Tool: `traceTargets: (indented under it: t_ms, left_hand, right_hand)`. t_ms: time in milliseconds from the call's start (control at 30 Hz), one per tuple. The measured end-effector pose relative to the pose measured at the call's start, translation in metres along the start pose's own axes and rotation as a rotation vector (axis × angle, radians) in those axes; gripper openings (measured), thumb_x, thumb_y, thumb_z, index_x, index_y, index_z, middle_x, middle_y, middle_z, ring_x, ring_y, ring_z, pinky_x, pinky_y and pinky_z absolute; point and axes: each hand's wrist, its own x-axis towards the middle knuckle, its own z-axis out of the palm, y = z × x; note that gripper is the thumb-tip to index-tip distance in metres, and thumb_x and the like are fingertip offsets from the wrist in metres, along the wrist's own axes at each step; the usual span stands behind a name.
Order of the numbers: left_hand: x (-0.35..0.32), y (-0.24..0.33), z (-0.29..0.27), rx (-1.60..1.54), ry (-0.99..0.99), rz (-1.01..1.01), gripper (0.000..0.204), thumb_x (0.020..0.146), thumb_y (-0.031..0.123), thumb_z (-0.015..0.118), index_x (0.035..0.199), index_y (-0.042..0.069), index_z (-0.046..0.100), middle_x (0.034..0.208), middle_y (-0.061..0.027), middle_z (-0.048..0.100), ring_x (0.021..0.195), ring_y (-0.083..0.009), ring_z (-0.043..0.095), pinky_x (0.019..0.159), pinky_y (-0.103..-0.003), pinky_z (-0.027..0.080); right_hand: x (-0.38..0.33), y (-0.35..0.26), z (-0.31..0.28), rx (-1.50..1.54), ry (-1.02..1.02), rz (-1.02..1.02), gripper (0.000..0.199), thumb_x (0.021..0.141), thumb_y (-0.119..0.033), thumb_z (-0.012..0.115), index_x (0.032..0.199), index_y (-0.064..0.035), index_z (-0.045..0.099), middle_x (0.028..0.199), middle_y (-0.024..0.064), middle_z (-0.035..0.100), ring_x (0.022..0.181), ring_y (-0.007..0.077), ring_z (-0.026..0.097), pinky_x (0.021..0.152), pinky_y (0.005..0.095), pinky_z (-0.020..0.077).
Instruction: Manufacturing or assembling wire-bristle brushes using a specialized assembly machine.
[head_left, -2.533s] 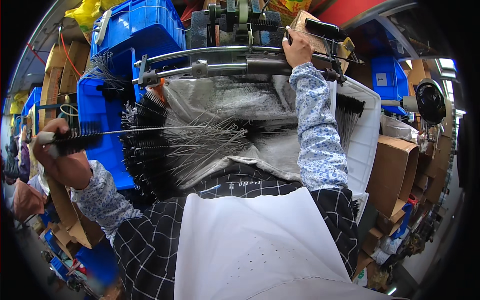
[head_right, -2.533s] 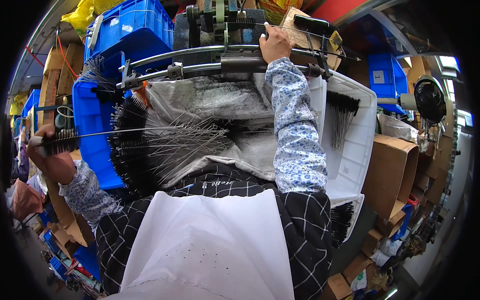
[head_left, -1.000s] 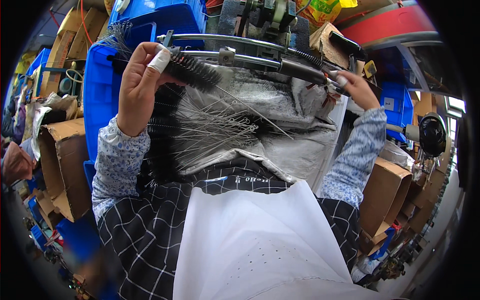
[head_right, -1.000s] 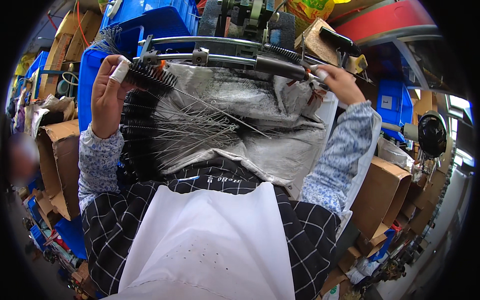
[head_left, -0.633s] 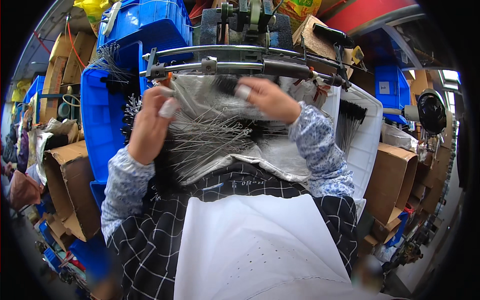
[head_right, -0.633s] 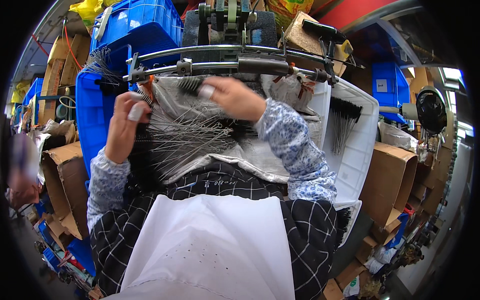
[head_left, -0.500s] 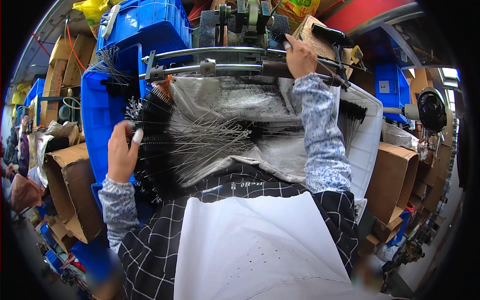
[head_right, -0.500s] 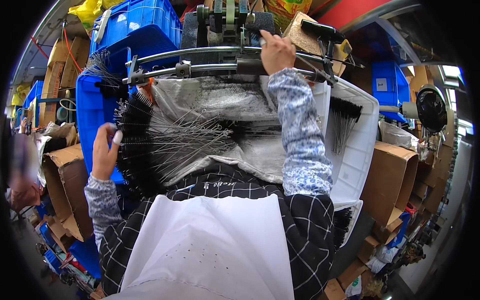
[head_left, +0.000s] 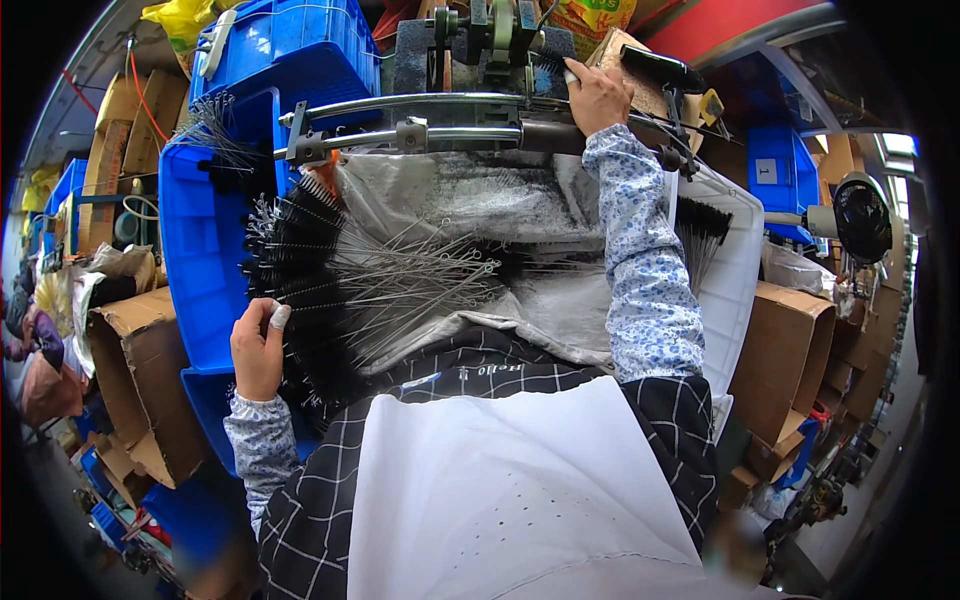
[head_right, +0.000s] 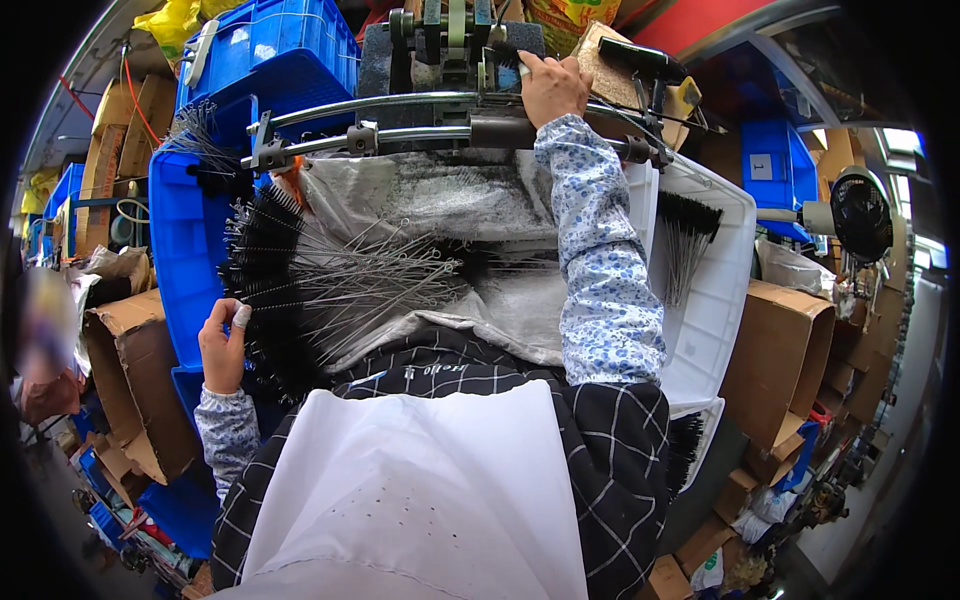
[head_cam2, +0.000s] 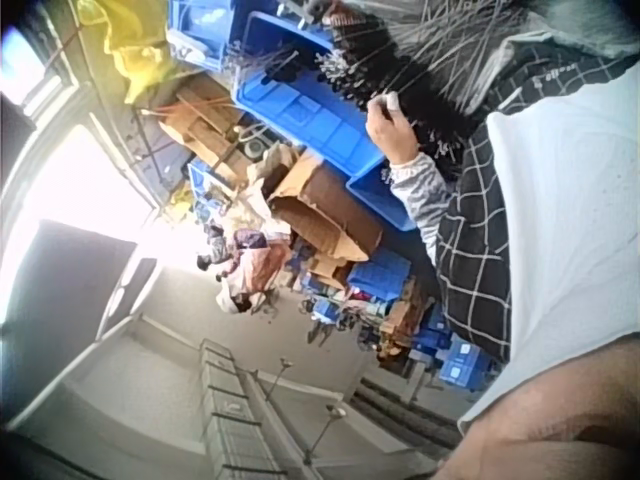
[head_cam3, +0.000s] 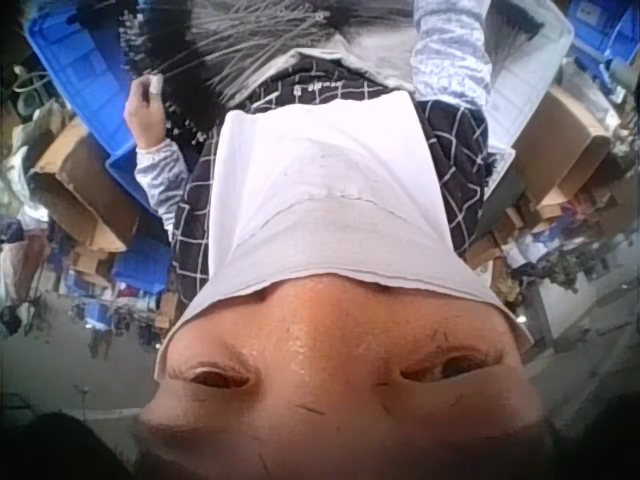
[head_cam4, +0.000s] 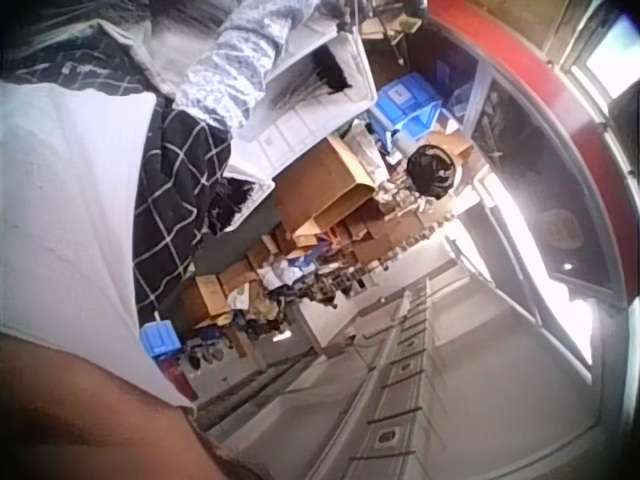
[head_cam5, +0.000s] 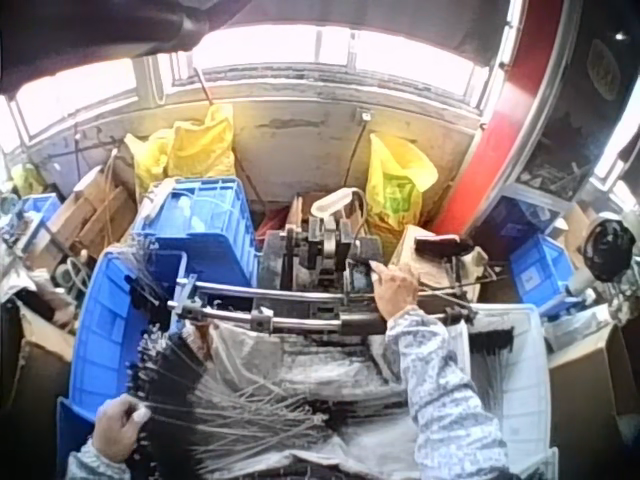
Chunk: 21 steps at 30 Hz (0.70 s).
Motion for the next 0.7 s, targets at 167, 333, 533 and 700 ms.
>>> traceTargets:
  t_ms: [167, 333, 533, 700]
  left_hand:
    - [0.007, 0.0, -0.01, -0.178, 0.374, 0.024, 0.016, 0.086, 0.016, 0.044, 0.082, 0.001, 0.047, 0.078, -0.0064, 0.054, 0.071, -0.0124, 0.049, 0.067, -0.025, 0.04]
    - [0.033, 0.005, -0.037, -0.546, 0.606, 0.235, 0.018, 0.088, 0.017, 0.038, 0.091, 0.0, 0.043, 0.082, -0.0129, 0.052, 0.072, -0.0168, 0.05, 0.066, -0.028, 0.042]
    - [0.042, 0.001, -0.066, -0.762, 0.727, 0.373, 0.024, 0.089, 0.019, 0.033, 0.099, 0.0, 0.042, 0.091, -0.0173, 0.051, 0.081, -0.0233, 0.052, 0.074, -0.035, 0.045]
    - [0.05, 0.012, -0.054, -0.726, 0.721, 0.334, 0.022, 0.087, 0.017, 0.037, 0.1, -0.001, 0.042, 0.089, -0.016, 0.051, 0.077, -0.0212, 0.054, 0.069, -0.032, 0.047]
  right_hand:
    - [0.003, 0.005, 0.004, 0.077, -0.038, -0.026, 0.025, 0.078, -0.023, 0.049, 0.101, -0.0271, 0.057, 0.085, -0.003, 0.059, 0.087, 0.0174, 0.047, 0.079, 0.0368, 0.0321]
    - [0.016, 0.015, 0.026, -0.074, -0.078, -0.113, 0.031, 0.082, -0.021, 0.042, 0.112, -0.0283, 0.049, 0.104, -0.0001, 0.054, 0.1, 0.0183, 0.042, 0.084, 0.0429, 0.0269]
    - [0.007, 0.017, 0.018, -0.001, 0.06, -0.065, 0.041, 0.079, -0.023, 0.046, 0.119, -0.0211, 0.041, 0.113, 0.0007, 0.044, 0.113, 0.0198, 0.03, 0.091, 0.0482, 0.019]
    - [-0.006, 0.029, 0.015, 0.092, -0.084, 0.215, 0.044, 0.074, -0.03, 0.051, 0.115, -0.016, 0.046, 0.112, 0.0038, 0.049, 0.107, 0.0216, 0.038, 0.088, 0.0486, 0.0238]
